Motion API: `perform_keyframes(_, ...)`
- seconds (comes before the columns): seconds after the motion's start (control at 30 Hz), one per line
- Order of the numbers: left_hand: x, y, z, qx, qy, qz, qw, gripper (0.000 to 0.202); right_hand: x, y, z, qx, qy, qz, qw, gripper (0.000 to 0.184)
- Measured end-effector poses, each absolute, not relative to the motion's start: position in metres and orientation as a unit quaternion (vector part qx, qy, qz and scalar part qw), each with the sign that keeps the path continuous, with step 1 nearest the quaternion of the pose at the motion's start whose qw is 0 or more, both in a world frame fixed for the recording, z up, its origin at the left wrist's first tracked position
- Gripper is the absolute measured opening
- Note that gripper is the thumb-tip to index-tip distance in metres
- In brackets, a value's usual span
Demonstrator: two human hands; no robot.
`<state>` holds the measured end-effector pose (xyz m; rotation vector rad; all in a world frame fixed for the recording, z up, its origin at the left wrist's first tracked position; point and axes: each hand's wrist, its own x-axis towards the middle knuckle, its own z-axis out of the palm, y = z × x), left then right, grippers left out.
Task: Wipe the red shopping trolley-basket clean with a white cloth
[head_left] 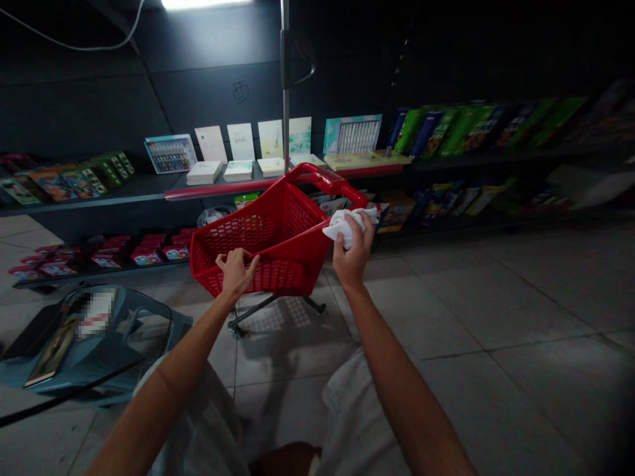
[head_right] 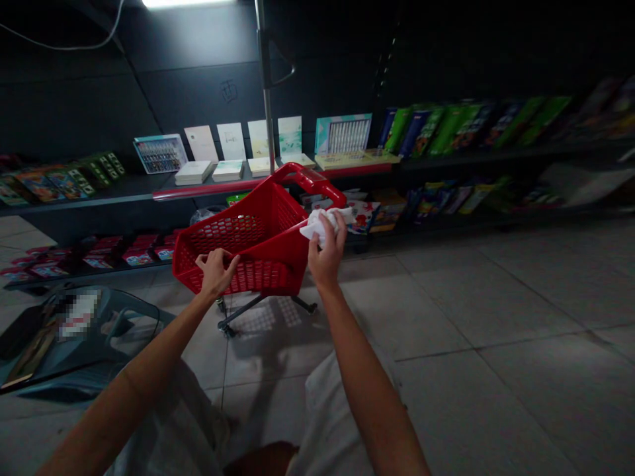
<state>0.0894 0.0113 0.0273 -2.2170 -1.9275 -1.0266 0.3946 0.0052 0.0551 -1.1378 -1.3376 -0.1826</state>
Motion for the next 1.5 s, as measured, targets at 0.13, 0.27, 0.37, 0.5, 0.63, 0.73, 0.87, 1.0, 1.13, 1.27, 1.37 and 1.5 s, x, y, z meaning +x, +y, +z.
perform_keyframes(0.13, 0.075, 0.015, 0.029, -0.701, -0.632, -0.331, 0.01, 0.031, 0.385, -0.002, 0.06, -0.478, -0.659, -0.087, 0.574, 0.049)
perform_keyframes(0.27, 0.063, 0.019, 0.03, -0.686, -0.645, -0.338, 0.003, 0.036, 0.387, -0.003, 0.06, -0.5, -0.65, -0.131, 0.557, 0.047)
perform_keyframes(0.37, 0.055, 0.022, 0.031, -0.664, -0.663, -0.346, 0.0, 0.04, 0.39, -0.007, 0.061, -0.509, -0.635, -0.16, 0.559, 0.043)
perform_keyframes(0.5, 0.045, 0.025, 0.032, -0.63, -0.691, -0.354, 0.002, 0.042, 0.388, -0.015, 0.065, -0.498, -0.641, -0.172, 0.558, 0.04)
perform_keyframes(0.63, 0.031, 0.027, 0.032, -0.607, -0.707, -0.363, 0.003, 0.043, 0.383, -0.023, 0.069, -0.497, -0.643, -0.19, 0.551, 0.04)
perform_keyframes(0.73, 0.02, 0.028, 0.031, -0.596, -0.711, -0.374, 0.001, 0.043, 0.382, -0.027, 0.07, -0.487, -0.652, -0.208, 0.543, 0.039)
perform_keyframes(0.87, 0.005, 0.029, 0.03, -0.59, -0.711, -0.382, -0.003, 0.042, 0.382, -0.032, 0.072, -0.454, -0.674, -0.243, 0.53, 0.036)
perform_keyframes(1.0, -0.012, 0.028, 0.028, -0.61, -0.692, -0.385, -0.001, 0.039, 0.376, -0.044, 0.082, -0.442, -0.701, -0.24, 0.505, 0.032)
perform_keyframes(1.13, -0.003, 0.015, 0.027, -0.684, -0.616, -0.388, 0.036, 0.029, 0.362, -0.058, 0.101, -0.47, -0.717, -0.221, 0.464, 0.029)
perform_keyframes(1.27, 0.05, -0.015, 0.037, -0.768, -0.496, -0.404, 0.03, 0.029, 0.345, -0.069, 0.118, -0.506, -0.725, -0.215, 0.414, 0.027)
perform_keyframes(1.37, 0.093, -0.041, 0.046, -0.821, -0.421, -0.386, -0.019, 0.041, 0.331, -0.075, 0.125, -0.516, -0.736, -0.207, 0.386, 0.027)
perform_keyframes(1.5, 0.113, -0.054, 0.05, -0.799, -0.441, -0.406, -0.034, 0.041, 0.314, -0.086, 0.131, -0.505, -0.764, -0.174, 0.362, 0.029)
